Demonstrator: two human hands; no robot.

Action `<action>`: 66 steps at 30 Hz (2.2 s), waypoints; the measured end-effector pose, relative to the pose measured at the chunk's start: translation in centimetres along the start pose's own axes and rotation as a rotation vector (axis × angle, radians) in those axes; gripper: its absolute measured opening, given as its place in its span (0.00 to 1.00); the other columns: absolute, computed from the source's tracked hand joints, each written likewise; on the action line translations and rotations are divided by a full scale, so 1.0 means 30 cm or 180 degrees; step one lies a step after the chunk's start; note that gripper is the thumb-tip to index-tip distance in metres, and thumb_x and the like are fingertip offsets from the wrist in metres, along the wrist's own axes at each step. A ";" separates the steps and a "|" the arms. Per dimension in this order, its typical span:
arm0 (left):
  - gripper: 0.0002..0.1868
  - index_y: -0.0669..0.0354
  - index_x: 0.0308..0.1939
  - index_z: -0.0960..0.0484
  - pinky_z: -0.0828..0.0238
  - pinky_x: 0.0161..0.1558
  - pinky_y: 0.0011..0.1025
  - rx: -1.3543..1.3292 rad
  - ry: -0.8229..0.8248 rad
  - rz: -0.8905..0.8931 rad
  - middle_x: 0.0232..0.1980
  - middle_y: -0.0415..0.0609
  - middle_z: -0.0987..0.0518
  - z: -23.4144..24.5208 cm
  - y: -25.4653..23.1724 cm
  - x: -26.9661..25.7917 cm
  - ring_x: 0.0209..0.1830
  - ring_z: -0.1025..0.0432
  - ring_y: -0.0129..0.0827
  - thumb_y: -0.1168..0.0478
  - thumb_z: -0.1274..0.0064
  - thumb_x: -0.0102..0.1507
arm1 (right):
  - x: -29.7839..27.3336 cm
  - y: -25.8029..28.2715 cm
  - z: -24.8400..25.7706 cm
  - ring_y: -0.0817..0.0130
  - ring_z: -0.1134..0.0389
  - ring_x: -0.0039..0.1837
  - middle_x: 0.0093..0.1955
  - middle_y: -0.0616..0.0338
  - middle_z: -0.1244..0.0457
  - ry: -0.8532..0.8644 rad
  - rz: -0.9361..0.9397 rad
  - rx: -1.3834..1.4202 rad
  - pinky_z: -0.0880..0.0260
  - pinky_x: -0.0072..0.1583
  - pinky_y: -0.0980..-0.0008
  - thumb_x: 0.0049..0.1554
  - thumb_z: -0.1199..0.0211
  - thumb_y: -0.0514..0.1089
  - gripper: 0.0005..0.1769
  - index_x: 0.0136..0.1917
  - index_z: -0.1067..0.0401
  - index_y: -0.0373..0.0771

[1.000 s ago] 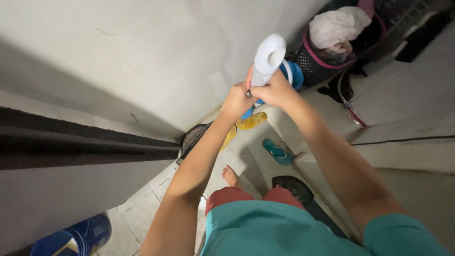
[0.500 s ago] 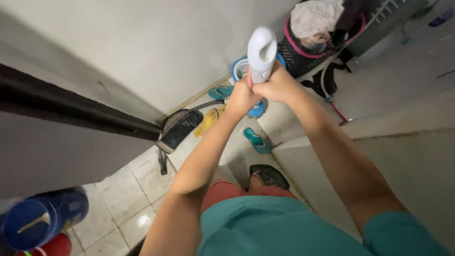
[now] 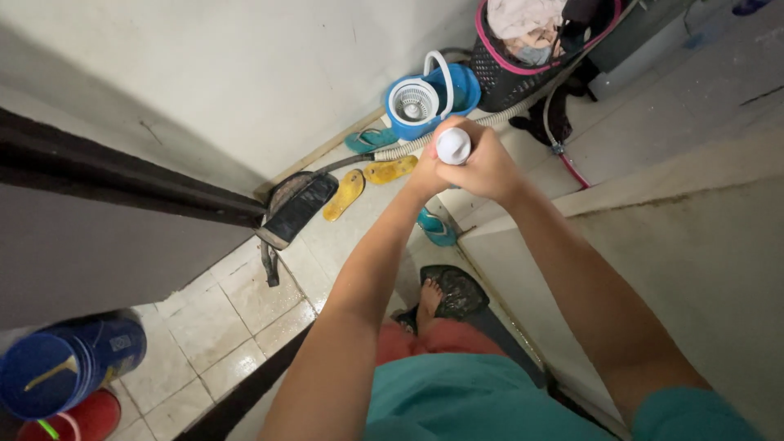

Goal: Cleaning a floor mat and the surrounding floor area using a mop.

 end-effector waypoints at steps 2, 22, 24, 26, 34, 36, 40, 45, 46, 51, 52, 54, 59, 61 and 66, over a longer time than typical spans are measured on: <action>0.29 0.53 0.55 0.23 0.29 0.60 0.35 -0.0163 0.0055 0.0000 0.55 0.49 0.20 0.017 -0.018 0.003 0.57 0.25 0.40 0.53 0.33 0.52 | 0.010 0.005 -0.004 0.74 0.31 0.52 0.47 0.60 0.32 -0.0057 0.0035 -0.0037 0.30 0.57 0.70 0.51 0.36 0.32 0.11 0.48 0.30 0.37; 0.12 0.52 0.40 0.16 0.25 0.44 0.45 0.1736 0.0334 0.0028 0.40 0.57 0.16 0.419 -0.339 -0.070 0.43 0.22 0.55 0.54 0.44 0.56 | 0.225 0.182 -0.257 0.76 0.34 0.47 0.41 0.64 0.35 0.0107 0.0183 0.0074 0.32 0.51 0.74 0.47 0.40 0.30 0.08 0.42 0.30 0.37; 0.14 0.55 0.40 0.17 0.24 0.44 0.43 0.1572 0.0344 -0.0005 0.40 0.56 0.16 0.468 -0.367 -0.097 0.43 0.22 0.54 0.57 0.41 0.52 | 0.246 0.202 -0.302 0.77 0.35 0.44 0.39 0.64 0.36 0.0147 -0.0206 0.0233 0.34 0.47 0.74 0.46 0.39 0.31 0.07 0.40 0.29 0.37; 0.14 0.56 0.41 0.17 0.24 0.44 0.43 0.1476 0.0278 -0.0196 0.40 0.57 0.16 0.518 -0.397 -0.110 0.43 0.22 0.54 0.57 0.40 0.52 | 0.280 0.218 -0.336 0.76 0.34 0.44 0.40 0.64 0.35 0.0194 -0.0152 0.0329 0.33 0.47 0.74 0.46 0.40 0.31 0.07 0.40 0.29 0.37; 0.15 0.56 0.38 0.16 0.25 0.42 0.42 0.1660 0.0073 0.0767 0.35 0.56 0.16 0.692 -0.470 -0.152 0.38 0.21 0.52 0.55 0.39 0.49 | 0.392 0.257 -0.426 0.74 0.32 0.47 0.41 0.62 0.33 0.0432 0.0127 0.0564 0.30 0.51 0.73 0.47 0.41 0.30 0.07 0.42 0.29 0.36; 0.15 0.57 0.38 0.15 0.24 0.43 0.43 0.1774 0.0040 0.0699 0.37 0.58 0.16 0.698 -0.476 -0.176 0.40 0.21 0.53 0.56 0.39 0.50 | 0.392 0.270 -0.437 0.75 0.31 0.46 0.41 0.62 0.33 0.0474 -0.0081 0.0842 0.30 0.51 0.73 0.46 0.40 0.31 0.08 0.42 0.29 0.36; 0.15 0.58 0.37 0.15 0.24 0.43 0.42 0.1861 -0.0150 0.0926 0.35 0.59 0.16 0.694 -0.499 -0.201 0.39 0.21 0.53 0.56 0.37 0.49 | 0.375 0.244 -0.450 0.74 0.32 0.44 0.39 0.62 0.33 0.0491 0.0037 0.0797 0.31 0.49 0.72 0.49 0.41 0.32 0.05 0.41 0.29 0.36; 0.17 0.62 0.38 0.15 0.24 0.42 0.40 0.1448 -0.0381 0.0612 0.35 0.59 0.15 0.609 -0.487 -0.192 0.38 0.20 0.52 0.57 0.35 0.48 | 0.347 0.243 -0.376 0.75 0.31 0.44 0.38 0.64 0.34 0.0273 0.0321 0.0315 0.30 0.50 0.72 0.51 0.36 0.33 0.05 0.39 0.32 0.37; 0.17 0.62 0.38 0.15 0.24 0.42 0.40 0.1459 -0.0411 0.0607 0.35 0.59 0.15 0.593 -0.494 -0.179 0.38 0.20 0.52 0.57 0.35 0.48 | 0.352 0.231 -0.357 0.75 0.31 0.44 0.38 0.64 0.34 0.0296 0.0343 0.0319 0.30 0.50 0.72 0.51 0.36 0.33 0.05 0.39 0.32 0.37; 0.17 0.62 0.40 0.15 0.23 0.42 0.41 0.1461 -0.0743 0.0899 0.35 0.60 0.16 0.534 -0.470 -0.094 0.38 0.19 0.51 0.54 0.38 0.53 | 0.384 0.197 -0.265 0.76 0.31 0.49 0.48 0.63 0.31 0.0148 0.0507 0.0501 0.28 0.53 0.70 0.56 0.33 0.35 0.18 0.57 0.36 0.36; 0.17 0.62 0.40 0.15 0.23 0.42 0.41 0.1463 -0.0755 0.0890 0.35 0.60 0.16 0.517 -0.463 -0.078 0.38 0.19 0.51 0.54 0.38 0.53 | 0.381 0.169 -0.250 0.76 0.31 0.49 0.48 0.63 0.31 0.0155 0.0520 0.0498 0.28 0.53 0.70 0.56 0.33 0.35 0.18 0.57 0.36 0.36; 0.17 0.63 0.39 0.15 0.23 0.43 0.42 0.1561 -0.1075 0.0906 0.35 0.62 0.16 0.502 -0.450 -0.035 0.39 0.19 0.53 0.53 0.38 0.54 | 0.389 0.117 -0.214 0.74 0.30 0.55 0.54 0.59 0.31 0.0025 0.0724 0.0083 0.28 0.58 0.68 0.57 0.30 0.35 0.25 0.64 0.37 0.33; 0.20 0.63 0.39 0.14 0.25 0.42 0.44 0.1672 -0.1112 0.0678 0.34 0.64 0.17 0.392 -0.472 0.060 0.39 0.21 0.56 0.50 0.34 0.53 | 0.385 0.019 -0.092 0.73 0.29 0.47 0.45 0.59 0.32 -0.0489 0.0257 0.0334 0.27 0.52 0.69 0.53 0.31 0.35 0.14 0.50 0.31 0.34; 0.22 0.64 0.40 0.15 0.25 0.42 0.45 0.1667 -0.1123 0.0526 0.34 0.65 0.18 0.346 -0.479 0.100 0.38 0.22 0.57 0.51 0.34 0.52 | 0.369 0.049 -0.032 0.72 0.30 0.46 0.43 0.58 0.32 -0.0582 0.0193 0.0289 0.28 0.51 0.68 0.53 0.33 0.34 0.08 0.46 0.29 0.34; 0.24 0.67 0.41 0.17 0.23 0.43 0.43 0.1587 -0.0874 0.0413 0.36 0.64 0.17 0.244 -0.431 0.159 0.40 0.19 0.54 0.51 0.32 0.50 | 0.292 0.101 0.044 0.71 0.28 0.46 0.42 0.58 0.31 -0.0774 0.0337 -0.0216 0.27 0.51 0.68 0.54 0.33 0.34 0.03 0.42 0.27 0.34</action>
Point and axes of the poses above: each hand's wrist, its own x-axis towards the middle knuckle, its own z-axis out of the back of the hand, y = z × x, the point moved 4 cm from there along x, towards the middle knuckle
